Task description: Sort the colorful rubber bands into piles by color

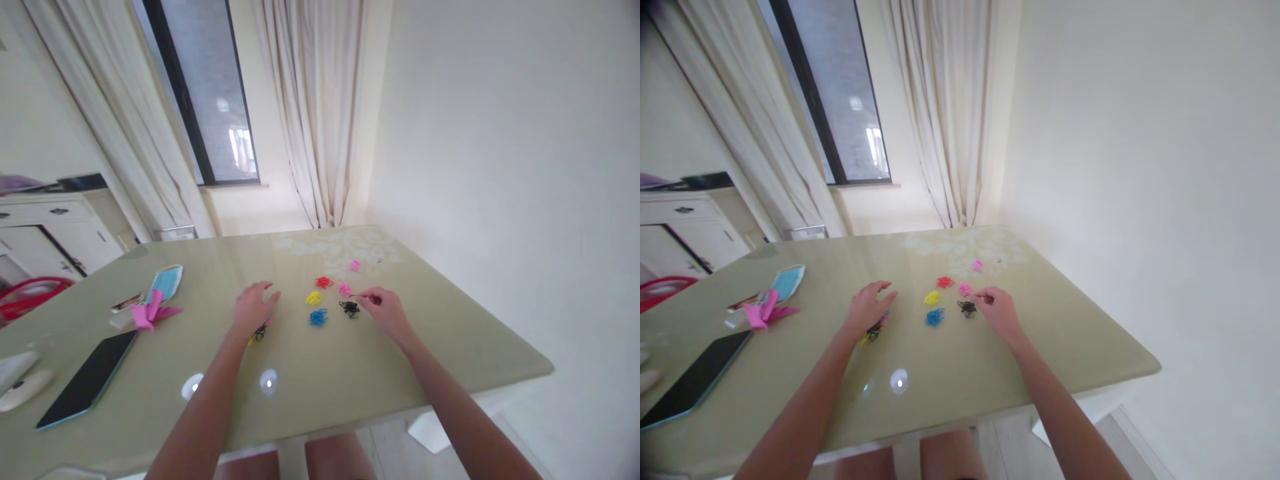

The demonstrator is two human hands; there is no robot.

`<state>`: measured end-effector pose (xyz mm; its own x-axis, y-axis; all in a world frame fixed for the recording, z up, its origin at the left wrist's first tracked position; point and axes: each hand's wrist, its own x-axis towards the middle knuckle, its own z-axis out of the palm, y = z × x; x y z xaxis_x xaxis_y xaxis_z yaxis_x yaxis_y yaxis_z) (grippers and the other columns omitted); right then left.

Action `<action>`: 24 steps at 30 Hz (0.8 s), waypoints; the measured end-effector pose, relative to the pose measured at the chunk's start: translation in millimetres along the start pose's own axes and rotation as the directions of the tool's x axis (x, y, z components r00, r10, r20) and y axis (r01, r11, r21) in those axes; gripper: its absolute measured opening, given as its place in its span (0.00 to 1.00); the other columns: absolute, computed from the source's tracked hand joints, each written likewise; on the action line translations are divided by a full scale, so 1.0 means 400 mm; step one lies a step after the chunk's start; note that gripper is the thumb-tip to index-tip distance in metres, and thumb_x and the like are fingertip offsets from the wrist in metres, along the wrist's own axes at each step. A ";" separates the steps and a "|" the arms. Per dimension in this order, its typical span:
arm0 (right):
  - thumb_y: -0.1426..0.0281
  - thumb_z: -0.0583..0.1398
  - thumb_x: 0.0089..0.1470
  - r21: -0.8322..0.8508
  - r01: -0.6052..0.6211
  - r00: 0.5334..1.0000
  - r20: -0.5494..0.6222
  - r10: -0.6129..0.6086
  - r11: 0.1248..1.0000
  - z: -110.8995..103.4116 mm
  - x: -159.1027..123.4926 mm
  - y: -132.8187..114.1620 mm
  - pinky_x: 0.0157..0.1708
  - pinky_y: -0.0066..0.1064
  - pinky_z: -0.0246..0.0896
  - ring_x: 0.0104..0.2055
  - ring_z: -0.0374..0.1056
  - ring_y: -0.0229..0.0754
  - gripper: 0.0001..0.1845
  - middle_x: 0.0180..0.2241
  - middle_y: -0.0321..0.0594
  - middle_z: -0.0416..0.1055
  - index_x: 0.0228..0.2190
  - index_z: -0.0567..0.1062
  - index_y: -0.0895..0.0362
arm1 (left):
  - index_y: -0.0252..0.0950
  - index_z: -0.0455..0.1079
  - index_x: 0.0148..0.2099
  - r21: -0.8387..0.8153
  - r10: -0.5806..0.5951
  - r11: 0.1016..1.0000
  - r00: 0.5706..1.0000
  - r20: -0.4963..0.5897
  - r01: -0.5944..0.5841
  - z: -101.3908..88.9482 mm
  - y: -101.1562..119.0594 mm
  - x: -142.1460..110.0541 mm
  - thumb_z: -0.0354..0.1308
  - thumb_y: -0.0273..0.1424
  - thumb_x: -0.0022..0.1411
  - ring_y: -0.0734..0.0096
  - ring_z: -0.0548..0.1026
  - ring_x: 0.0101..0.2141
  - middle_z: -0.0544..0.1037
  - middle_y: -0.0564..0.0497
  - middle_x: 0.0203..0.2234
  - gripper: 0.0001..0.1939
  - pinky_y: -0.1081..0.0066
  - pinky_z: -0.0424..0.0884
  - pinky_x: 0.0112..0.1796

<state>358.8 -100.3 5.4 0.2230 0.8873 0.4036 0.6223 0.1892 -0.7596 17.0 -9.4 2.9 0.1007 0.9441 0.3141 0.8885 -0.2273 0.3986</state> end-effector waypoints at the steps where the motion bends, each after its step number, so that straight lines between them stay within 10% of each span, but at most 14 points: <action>1: 0.56 0.66 0.55 -0.058 0.008 1.000 -0.016 -0.009 0.998 0.005 -0.012 0.021 0.27 0.32 0.56 0.24 0.64 0.41 0.17 0.20 0.38 0.71 0.28 0.85 0.58 | 0.36 0.73 0.61 0.081 -0.025 0.996 0.999 0.034 0.022 0.000 0.004 -0.018 0.55 0.45 0.68 0.48 0.76 0.55 0.80 0.39 0.55 0.25 0.52 0.68 0.57; 10: 0.66 0.65 0.56 -0.168 0.052 0.999 0.014 -0.051 0.984 0.063 -0.029 0.050 0.33 0.34 0.61 0.28 0.69 0.43 0.09 0.26 0.41 0.75 0.30 0.86 0.55 | 0.45 0.62 0.72 0.310 -0.082 0.944 0.991 -0.108 0.112 0.016 -0.022 -0.227 0.54 0.55 0.67 0.42 0.60 0.68 0.62 0.41 0.71 0.37 0.40 0.55 0.64; 24: 0.61 0.62 0.56 -0.145 0.032 0.999 0.027 -0.029 0.989 0.051 -0.032 0.062 0.30 0.33 0.60 0.27 0.69 0.44 0.14 0.24 0.42 0.76 0.30 0.84 0.57 | 0.36 0.72 0.63 0.178 -0.189 0.965 0.982 -0.026 0.191 0.040 -0.063 -0.076 0.50 0.47 0.71 0.39 0.68 0.59 0.73 0.33 0.58 0.27 0.47 0.66 0.56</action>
<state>356.2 -98.6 -29.1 0.1848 0.8925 0.4114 0.7313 0.1547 -0.6642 -1.4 -28.5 -30.4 -0.0813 0.9634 0.2555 0.9567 0.0036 0.2910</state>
